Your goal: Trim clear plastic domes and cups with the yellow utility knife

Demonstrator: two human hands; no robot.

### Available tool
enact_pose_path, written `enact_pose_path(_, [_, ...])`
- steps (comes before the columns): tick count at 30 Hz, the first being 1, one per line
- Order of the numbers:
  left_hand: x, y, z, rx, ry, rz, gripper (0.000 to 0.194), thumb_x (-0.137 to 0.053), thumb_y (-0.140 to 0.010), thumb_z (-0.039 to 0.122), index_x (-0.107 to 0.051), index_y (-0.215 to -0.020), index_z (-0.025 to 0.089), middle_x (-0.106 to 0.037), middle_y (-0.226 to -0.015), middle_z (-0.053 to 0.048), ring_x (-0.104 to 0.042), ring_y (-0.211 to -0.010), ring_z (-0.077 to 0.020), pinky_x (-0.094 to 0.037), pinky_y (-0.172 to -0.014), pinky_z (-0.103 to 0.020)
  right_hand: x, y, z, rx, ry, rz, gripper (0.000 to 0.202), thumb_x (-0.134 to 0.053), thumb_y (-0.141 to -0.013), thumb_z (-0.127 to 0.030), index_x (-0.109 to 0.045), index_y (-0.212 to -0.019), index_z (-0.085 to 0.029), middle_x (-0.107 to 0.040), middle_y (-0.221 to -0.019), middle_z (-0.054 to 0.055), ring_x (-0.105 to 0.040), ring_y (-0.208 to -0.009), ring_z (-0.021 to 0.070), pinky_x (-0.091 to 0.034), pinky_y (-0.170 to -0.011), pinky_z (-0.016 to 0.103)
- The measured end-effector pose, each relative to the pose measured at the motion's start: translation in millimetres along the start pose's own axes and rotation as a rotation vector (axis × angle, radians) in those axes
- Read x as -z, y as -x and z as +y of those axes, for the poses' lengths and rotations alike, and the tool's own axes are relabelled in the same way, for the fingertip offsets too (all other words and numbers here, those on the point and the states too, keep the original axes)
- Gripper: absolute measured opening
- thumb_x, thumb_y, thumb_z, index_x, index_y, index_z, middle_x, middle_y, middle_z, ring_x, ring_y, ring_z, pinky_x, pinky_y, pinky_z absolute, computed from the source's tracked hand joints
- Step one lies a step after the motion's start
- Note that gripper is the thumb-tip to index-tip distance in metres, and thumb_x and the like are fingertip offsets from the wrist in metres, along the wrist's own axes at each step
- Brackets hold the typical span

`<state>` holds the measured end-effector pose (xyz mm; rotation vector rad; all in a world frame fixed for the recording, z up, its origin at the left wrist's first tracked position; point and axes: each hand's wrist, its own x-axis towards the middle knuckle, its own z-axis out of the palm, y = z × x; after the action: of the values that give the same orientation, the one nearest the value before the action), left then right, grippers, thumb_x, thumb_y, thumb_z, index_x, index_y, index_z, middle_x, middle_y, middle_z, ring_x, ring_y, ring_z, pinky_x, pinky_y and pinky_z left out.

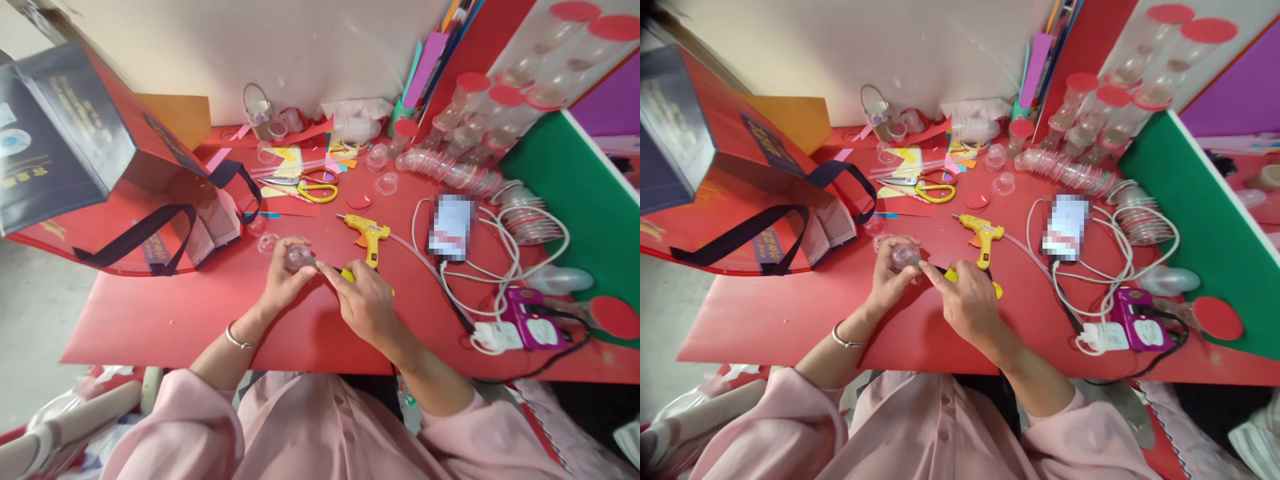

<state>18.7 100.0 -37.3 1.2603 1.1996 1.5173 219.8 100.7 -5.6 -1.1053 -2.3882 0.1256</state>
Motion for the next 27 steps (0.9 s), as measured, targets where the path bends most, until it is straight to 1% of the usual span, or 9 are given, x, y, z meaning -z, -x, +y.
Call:
enact_pose_path(3, [1.3, -1.1, 3.1, 0.023, 0.003, -0.041, 0.054, -0.084, -0.077, 0.043, -0.058, -0.12, 0.024, -0.06, -0.123, -0.01, -0.062, -0.079, -0.012, -0.053, -0.065, -0.023, -2.4, 0.2, 1.8, 0.003, -0.018, 0.006, 0.05, -0.048, -0.101, -0.019, -0.055, -0.147, -0.037, -0.054, -0.089, 0.004, -0.051, -0.08, 0.017, -0.038, -0.067, 0.028])
enact_pose_path(6, [0.7, -0.9, 5.6, 0.05, 0.041, -0.053, 0.05, -0.083, -0.079, 0.038, -0.058, -0.119, 0.023, -0.061, -0.121, -0.009, -0.061, -0.075, -0.0094, -0.052, -0.063, -0.021, -5.0, -1.5, 4.5, 0.007, 0.002, 0.013, 0.044, -0.053, -0.101, -0.026, -0.059, -0.143, -0.038, -0.057, -0.093, 0.005, -0.053, -0.081, 0.0165, -0.038, -0.066, 0.028])
enact_pose_path(8, [-1.0, -0.4, 5.0, 0.089, 0.082, -0.048, 0.048, -0.083, -0.079, 0.035, -0.058, -0.118, 0.022, -0.064, -0.119, -0.008, -0.061, -0.071, -0.0079, -0.052, -0.061, -0.02, -7.4, -3.2, 7.3, 0.032, 0.024, 0.022, 0.04, -0.056, -0.101, -0.029, -0.063, -0.139, -0.038, -0.06, -0.098, 0.006, -0.055, -0.086, 0.0169, -0.04, -0.069, 0.028])
enact_pose_path(9, [-2.0, -0.4, 3.8, 0.111, 0.114, -0.044, 0.046, -0.083, -0.08, 0.034, -0.059, -0.117, 0.022, -0.065, -0.116, -0.008, -0.061, -0.068, -0.0074, -0.052, -0.058, -0.019, -8.7, -4.0, 9.0, 0.054, 0.042, 0.03, 0.04, -0.056, -0.1, -0.026, -0.064, -0.137, -0.038, -0.062, -0.102, 0.006, -0.056, -0.089, 0.0172, -0.041, -0.073, 0.028])
enact_pose_path(12, [-5.0, -2.0, -1.2, 0.16, 0.256, -0.022, 0.039, -0.079, -0.082, 0.034, -0.058, -0.112, 0.021, -0.066, -0.106, -0.005, -0.06, -0.057, -0.0072, -0.05, -0.047, -0.02, -11.6, -6.3, 14.4, 0.107, 0.126, 0.078, 0.05, -0.052, -0.099, -0.014, -0.063, -0.138, -0.043, -0.064, -0.112, 0.007, -0.057, -0.098, 0.0181, -0.042, -0.082, 0.031])
enact_pose_path(16, [-5.8, -5.5, -2.9, 0.156, 0.327, 0.063, 0.031, -0.076, -0.083, 0.032, -0.057, -0.104, 0.02, -0.067, -0.088, 0.0, -0.058, -0.049, -0.0077, -0.047, -0.039, -0.019, -9.6, -9.9, 19.7, 0.158, 0.228, 0.138, 0.053, -0.055, -0.098, -0.015, -0.058, -0.141, -0.046, -0.064, -0.11, 0.006, -0.055, -0.096, 0.0181, -0.039, -0.084, 0.033])
enact_pose_path(21, [-5.2, -3.9, 4.9, 0.147, 0.38, 0.096, 0.024, -0.075, -0.082, 0.026, -0.059, -0.098, 0.02, -0.064, -0.071, 0.004, -0.054, -0.042, -0.0084, -0.047, -0.037, -0.019, -2.8, -21.7, 23.8, 0.253, 0.258, 0.099, 0.055, -0.052, -0.1, -0.015, -0.054, -0.144, -0.048, -0.063, -0.11, 0.006, -0.054, -0.098, 0.0189, -0.039, -0.088, 0.035])
enact_pose_path(25, [-3.3, -6.0, 6.2, 0.14, 0.433, 0.112, 0.016, -0.068, -0.086, 0.028, -0.059, -0.095, 0.02, -0.061, -0.06, 0.005, -0.054, -0.041, -0.0117, -0.043, -0.034, -0.02, -7.8, -34.4, 28.5, 0.264, 0.288, 0.132, 0.055, -0.05, -0.101, -0.016, -0.051, -0.146, -0.048, -0.062, -0.115, 0.006, -0.055, -0.103, 0.0204, -0.041, -0.091, 0.036])
enact_pose_path(27, [-2.4, -8.4, 5.3, 0.13, 0.432, 0.124, 0.015, -0.066, -0.086, 0.03, -0.06, -0.093, 0.019, -0.062, -0.062, 0.003, -0.055, -0.041, -0.013, -0.042, -0.032, -0.021, -13.8, -37.5, 30.2, 0.22, 0.293, 0.18, 0.055, -0.049, -0.102, -0.017, -0.05, -0.147, -0.048, -0.062, -0.113, 0.005, -0.055, -0.101, 0.0202, -0.042, -0.09, 0.036])
